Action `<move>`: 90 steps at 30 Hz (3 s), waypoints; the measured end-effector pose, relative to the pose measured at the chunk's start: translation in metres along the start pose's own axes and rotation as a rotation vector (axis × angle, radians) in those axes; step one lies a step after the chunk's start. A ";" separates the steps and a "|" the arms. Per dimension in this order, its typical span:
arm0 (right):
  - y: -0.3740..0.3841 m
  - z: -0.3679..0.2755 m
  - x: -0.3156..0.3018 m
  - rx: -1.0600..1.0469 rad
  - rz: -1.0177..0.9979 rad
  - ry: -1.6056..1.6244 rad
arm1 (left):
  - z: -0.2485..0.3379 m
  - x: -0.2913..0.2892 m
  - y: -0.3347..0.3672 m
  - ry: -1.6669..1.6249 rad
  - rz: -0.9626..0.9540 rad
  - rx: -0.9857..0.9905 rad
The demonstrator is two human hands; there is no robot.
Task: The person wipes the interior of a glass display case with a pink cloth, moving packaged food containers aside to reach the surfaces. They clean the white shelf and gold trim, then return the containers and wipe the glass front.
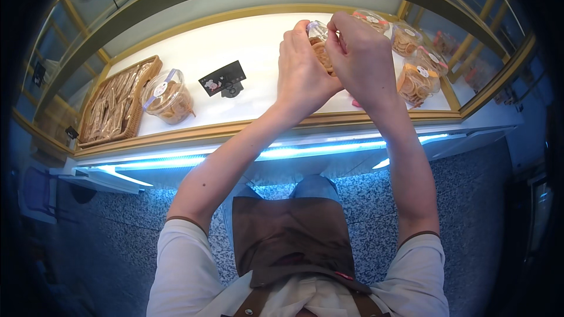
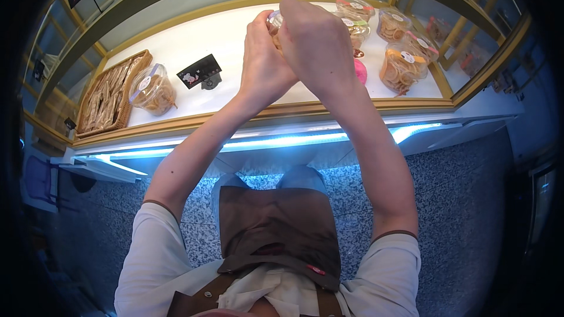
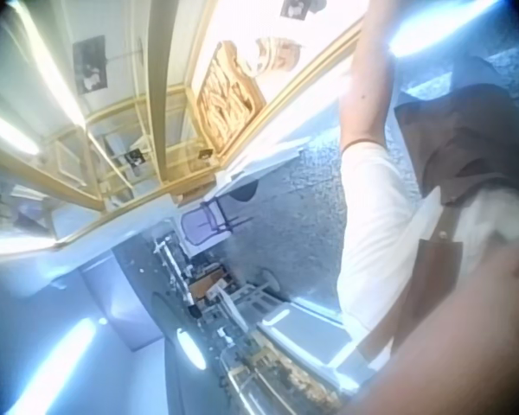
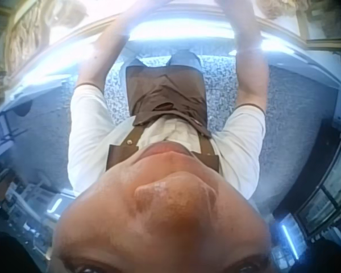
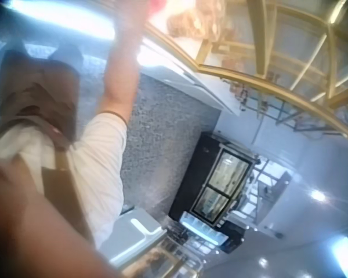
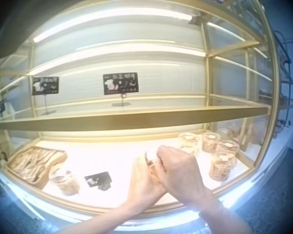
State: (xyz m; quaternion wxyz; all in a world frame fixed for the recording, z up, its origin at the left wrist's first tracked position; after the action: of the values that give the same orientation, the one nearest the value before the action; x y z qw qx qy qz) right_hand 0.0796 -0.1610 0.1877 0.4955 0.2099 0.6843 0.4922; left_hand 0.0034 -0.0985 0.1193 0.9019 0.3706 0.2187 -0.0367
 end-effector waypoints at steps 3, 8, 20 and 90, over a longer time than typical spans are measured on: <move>0.002 -0.002 0.001 -0.016 -0.022 -0.030 | 0.002 -0.001 0.000 0.002 0.013 0.011; 0.005 -0.004 0.002 -0.055 -0.029 -0.060 | 0.003 -0.003 0.000 -0.019 0.011 0.023; 0.007 0.006 -0.008 0.036 0.043 0.112 | 0.005 -0.004 0.001 -0.078 -0.007 0.003; -0.024 0.000 -0.053 0.362 0.074 0.536 | 0.034 -0.024 -0.017 -0.290 0.050 0.311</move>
State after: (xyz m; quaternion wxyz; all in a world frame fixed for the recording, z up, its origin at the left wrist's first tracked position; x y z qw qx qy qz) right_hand 0.1070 -0.2128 0.1915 0.2341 0.1824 0.8587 0.4178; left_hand -0.0095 -0.1361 0.1399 0.8565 0.5015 0.0689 -0.1007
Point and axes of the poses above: each hand's wrist, its own y-axis towards the middle knuckle, its own x-axis out of the palm, z = x × y, the point moved 9 cm from there along y, towards the middle knuckle, and after that the axes turned 6 degrees about -x, right-handed, at the moved point
